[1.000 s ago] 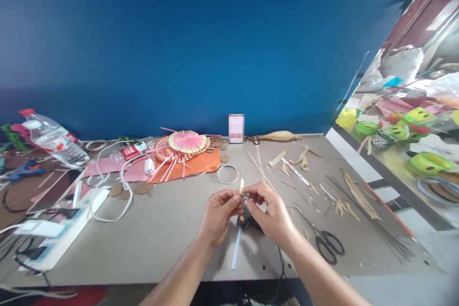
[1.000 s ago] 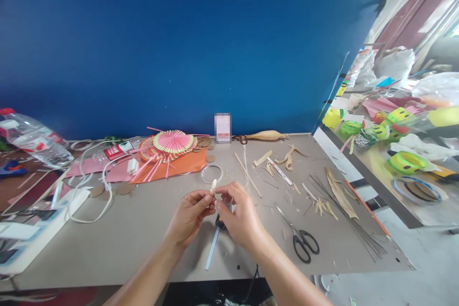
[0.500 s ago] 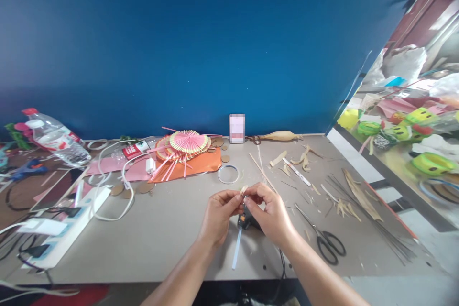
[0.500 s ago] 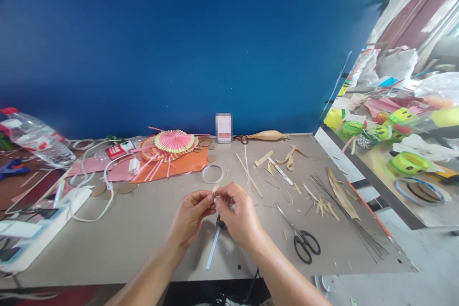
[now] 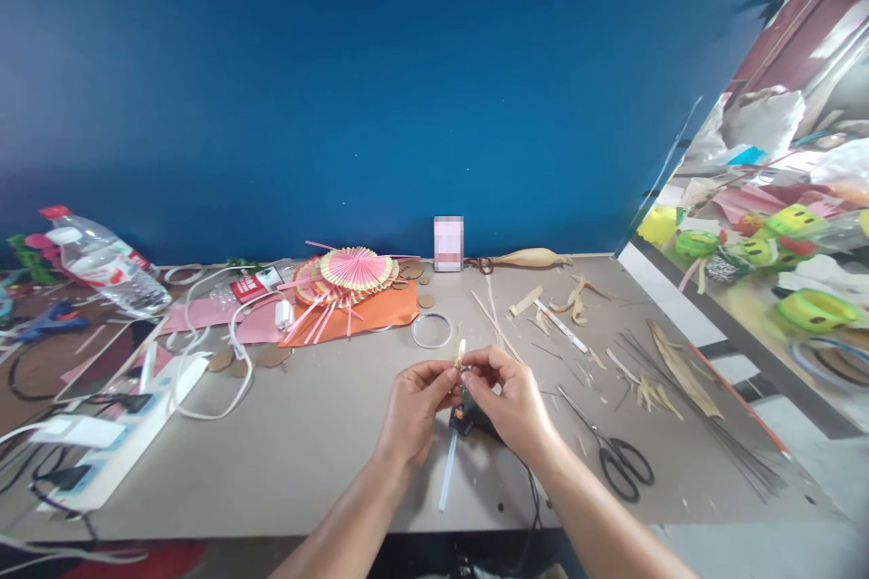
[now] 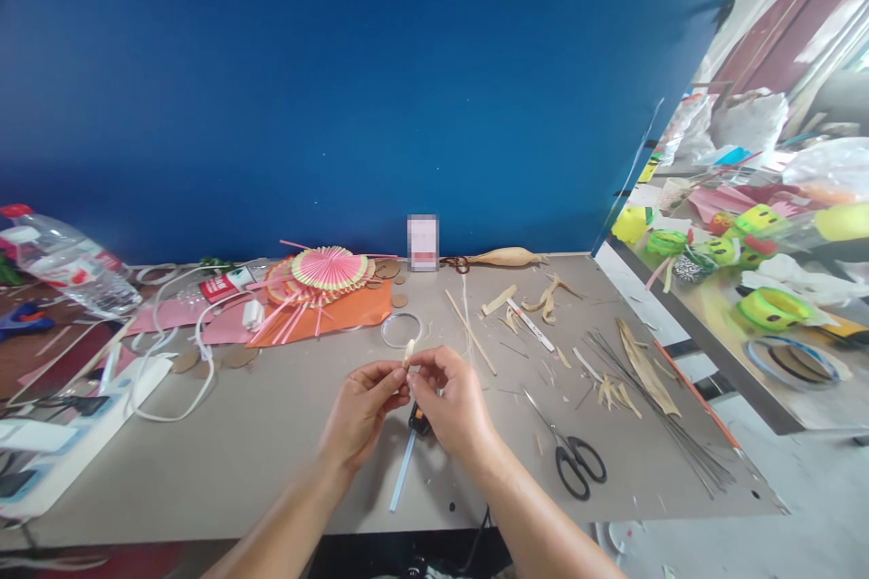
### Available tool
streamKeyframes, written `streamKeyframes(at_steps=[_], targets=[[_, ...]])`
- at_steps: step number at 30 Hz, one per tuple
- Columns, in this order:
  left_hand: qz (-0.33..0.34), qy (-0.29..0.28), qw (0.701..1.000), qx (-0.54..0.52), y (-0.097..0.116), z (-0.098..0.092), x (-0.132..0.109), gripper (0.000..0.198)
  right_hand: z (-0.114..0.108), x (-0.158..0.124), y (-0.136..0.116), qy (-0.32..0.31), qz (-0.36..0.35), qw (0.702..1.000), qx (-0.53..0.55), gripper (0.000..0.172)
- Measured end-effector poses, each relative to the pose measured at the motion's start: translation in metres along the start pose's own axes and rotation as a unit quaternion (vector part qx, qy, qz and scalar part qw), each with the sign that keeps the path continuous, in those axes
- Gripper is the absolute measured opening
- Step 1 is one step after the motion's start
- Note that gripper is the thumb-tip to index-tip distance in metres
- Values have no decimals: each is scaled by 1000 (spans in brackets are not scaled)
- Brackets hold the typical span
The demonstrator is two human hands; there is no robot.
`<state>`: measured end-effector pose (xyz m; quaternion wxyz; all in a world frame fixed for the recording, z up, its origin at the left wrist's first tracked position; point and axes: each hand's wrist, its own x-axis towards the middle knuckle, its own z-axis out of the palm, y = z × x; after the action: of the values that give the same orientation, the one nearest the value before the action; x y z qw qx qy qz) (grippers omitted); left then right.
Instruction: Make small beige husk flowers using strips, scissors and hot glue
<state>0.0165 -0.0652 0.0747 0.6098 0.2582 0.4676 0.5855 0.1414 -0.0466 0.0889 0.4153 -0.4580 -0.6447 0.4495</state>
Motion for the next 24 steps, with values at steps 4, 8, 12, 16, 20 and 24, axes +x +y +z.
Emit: streamKeyframes(at_steps=[4, 8, 12, 16, 20, 24], targets=[[0, -3, 1000, 9, -1, 1, 1, 19, 1, 1, 0, 2, 14, 1000, 14, 13], [2, -4, 1000, 17, -3, 1, 1, 21, 1, 2, -1, 0, 24, 999, 33, 11], [14, -1, 999, 31, -5, 1, 0, 20, 2, 2, -1, 2, 32, 999, 43, 8], [25, -11, 999, 37, -7, 0, -1, 17, 2, 4, -1, -3, 41, 998, 57, 7], [20, -30, 998, 48, -6, 0, -2, 17, 1, 5, 0, -13, 53, 996, 76, 8], [15, -55, 996, 63, -2, -1, -4, 19, -2, 7, -1, -31, 67, 991, 113, 11]])
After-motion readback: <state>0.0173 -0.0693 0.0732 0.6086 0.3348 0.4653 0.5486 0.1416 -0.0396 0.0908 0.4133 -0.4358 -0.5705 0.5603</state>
